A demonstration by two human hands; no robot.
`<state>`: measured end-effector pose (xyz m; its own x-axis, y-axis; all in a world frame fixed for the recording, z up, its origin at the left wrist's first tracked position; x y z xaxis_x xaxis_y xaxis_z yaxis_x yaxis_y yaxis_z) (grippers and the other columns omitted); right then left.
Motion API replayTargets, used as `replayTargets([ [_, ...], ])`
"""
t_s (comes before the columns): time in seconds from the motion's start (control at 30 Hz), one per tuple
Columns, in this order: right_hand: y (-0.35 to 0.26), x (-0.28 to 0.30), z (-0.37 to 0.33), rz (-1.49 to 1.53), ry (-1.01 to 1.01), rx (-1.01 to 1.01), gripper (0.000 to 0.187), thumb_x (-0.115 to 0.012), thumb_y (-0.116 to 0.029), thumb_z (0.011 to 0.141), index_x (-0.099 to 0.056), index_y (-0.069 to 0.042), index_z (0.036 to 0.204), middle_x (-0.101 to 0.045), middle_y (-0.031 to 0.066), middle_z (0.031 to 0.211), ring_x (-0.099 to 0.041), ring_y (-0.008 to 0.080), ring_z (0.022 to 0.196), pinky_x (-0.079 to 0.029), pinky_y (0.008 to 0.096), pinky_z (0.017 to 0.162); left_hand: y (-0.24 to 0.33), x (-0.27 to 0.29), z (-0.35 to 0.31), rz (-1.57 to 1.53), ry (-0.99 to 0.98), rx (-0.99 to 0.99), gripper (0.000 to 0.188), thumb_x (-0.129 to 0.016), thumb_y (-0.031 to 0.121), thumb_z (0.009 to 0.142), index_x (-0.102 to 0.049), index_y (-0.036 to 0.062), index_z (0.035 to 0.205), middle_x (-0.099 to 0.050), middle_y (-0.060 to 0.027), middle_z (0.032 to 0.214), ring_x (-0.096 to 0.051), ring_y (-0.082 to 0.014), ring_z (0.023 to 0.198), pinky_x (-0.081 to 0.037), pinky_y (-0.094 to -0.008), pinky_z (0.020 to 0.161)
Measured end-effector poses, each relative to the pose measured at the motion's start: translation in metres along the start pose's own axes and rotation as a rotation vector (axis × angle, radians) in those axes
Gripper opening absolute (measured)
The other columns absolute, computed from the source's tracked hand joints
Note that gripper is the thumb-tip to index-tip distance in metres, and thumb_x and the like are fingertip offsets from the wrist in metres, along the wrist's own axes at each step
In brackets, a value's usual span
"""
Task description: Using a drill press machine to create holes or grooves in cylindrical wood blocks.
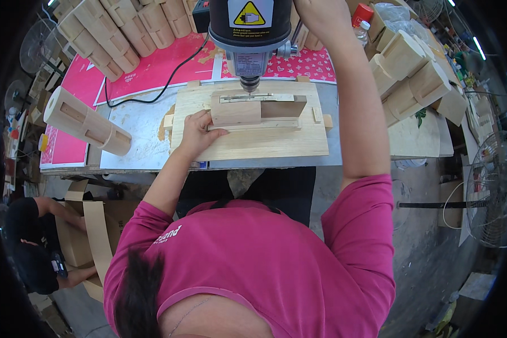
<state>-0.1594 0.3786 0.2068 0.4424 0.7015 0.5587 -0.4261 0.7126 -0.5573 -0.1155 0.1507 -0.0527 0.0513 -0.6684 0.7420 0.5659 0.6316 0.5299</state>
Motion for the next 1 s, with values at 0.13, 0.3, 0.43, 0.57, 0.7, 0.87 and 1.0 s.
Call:
replayTargets([
  [0.13, -0.036, 0.019, -0.041, -0.609, 0.161, 0.195, 0.021, -0.050, -0.022, 0.088, -0.059, -0.003, 0.084, -0.055, 0.0139, 0.069, -0.053, 0.0256, 0.062, -0.041, 0.0303, 0.057, -0.002, 0.002, -0.001, 0.007, 0.009, -0.003, 0.045, -0.076, 0.029, 0.055, -0.063, 0.0135, 0.095, -0.055, 0.0004, 0.071, -0.055, -0.0178, 0.072, -0.031, -0.0327, 0.069],
  [0.3, -0.048, 0.019, -0.109, -0.451, 0.219, 0.239, 0.012, -0.053, -0.012, 0.084, -0.062, -0.006, 0.085, -0.056, 0.0133, 0.064, -0.052, 0.0318, 0.053, -0.041, 0.0329, 0.048, -0.003, 0.000, 0.006, 0.010, -0.009, -0.006, 0.044, -0.076, 0.029, 0.055, -0.063, 0.0148, 0.095, -0.055, 0.0008, 0.071, -0.055, -0.0177, 0.072, -0.031, -0.0326, 0.068],
  [0.43, -0.034, 0.005, -0.142, -0.205, 0.318, 0.246, 0.011, -0.054, -0.009, 0.082, -0.062, -0.004, 0.088, -0.054, 0.0125, 0.062, -0.053, 0.0304, 0.054, -0.041, 0.0342, 0.049, -0.005, 0.003, 0.003, 0.011, 0.002, 0.008, 0.044, -0.076, 0.030, 0.055, -0.063, 0.0152, 0.094, -0.055, 0.0001, 0.072, -0.055, -0.0183, 0.073, -0.031, -0.0335, 0.068],
  [0.57, -0.002, -0.019, -0.167, -0.158, 0.292, 0.152, 0.018, -0.052, 0.000, 0.081, -0.060, 0.001, 0.097, -0.053, 0.0128, 0.066, -0.052, 0.0258, 0.057, -0.042, 0.0323, 0.052, -0.011, -0.006, 0.002, -0.024, 0.015, 0.003, 0.044, -0.076, 0.032, 0.056, -0.063, 0.0134, 0.093, -0.056, -0.0008, 0.074, -0.055, -0.0199, 0.076, -0.032, -0.0350, 0.070],
  [0.7, 0.021, -0.038, -0.179, -0.034, 0.344, 0.154, 0.019, -0.052, 0.000, 0.080, -0.059, 0.002, 0.098, -0.052, 0.0123, 0.068, -0.051, 0.0230, 0.058, -0.040, 0.0318, 0.052, -0.003, -0.004, -0.002, 0.005, 0.009, -0.006, 0.045, -0.074, 0.034, 0.058, -0.062, 0.0118, 0.095, -0.057, -0.0011, 0.076, -0.055, -0.0203, 0.079, -0.033, -0.0361, 0.073],
  [0.87, 0.016, -0.035, -0.175, -0.005, 0.287, 0.174, 0.012, -0.052, 0.000, 0.081, -0.059, 0.003, 0.089, -0.048, 0.0121, 0.065, -0.047, 0.0229, 0.055, -0.038, 0.0316, 0.050, 0.000, 0.002, -0.002, -0.030, 0.077, -0.016, 0.036, -0.076, 0.029, 0.058, -0.063, 0.0146, 0.089, -0.055, -0.0007, 0.073, -0.053, -0.0193, 0.077, -0.032, -0.0343, 0.075],
  [1.0, -0.025, 0.014, -0.137, -0.083, 0.315, 0.246, 0.010, -0.054, -0.003, 0.080, -0.052, 0.000, 0.072, -0.045, 0.0134, 0.057, -0.047, 0.0267, 0.051, -0.037, 0.0335, 0.048, 0.000, 0.000, 0.000, 0.038, -0.005, 0.007, 0.045, -0.074, 0.034, 0.058, -0.060, 0.0125, 0.095, -0.057, -0.0006, 0.079, -0.055, -0.0198, 0.080, -0.030, -0.0370, 0.072],
])
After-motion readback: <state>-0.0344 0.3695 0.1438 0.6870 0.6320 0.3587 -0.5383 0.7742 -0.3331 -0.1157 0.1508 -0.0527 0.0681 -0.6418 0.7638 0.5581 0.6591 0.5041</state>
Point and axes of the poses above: each hand's wrist, its own z-axis towards the middle knuckle, its own x-axis out of the back of the hand, y = z × x, the point moved 9 cm from there along z, towards the middle knuckle
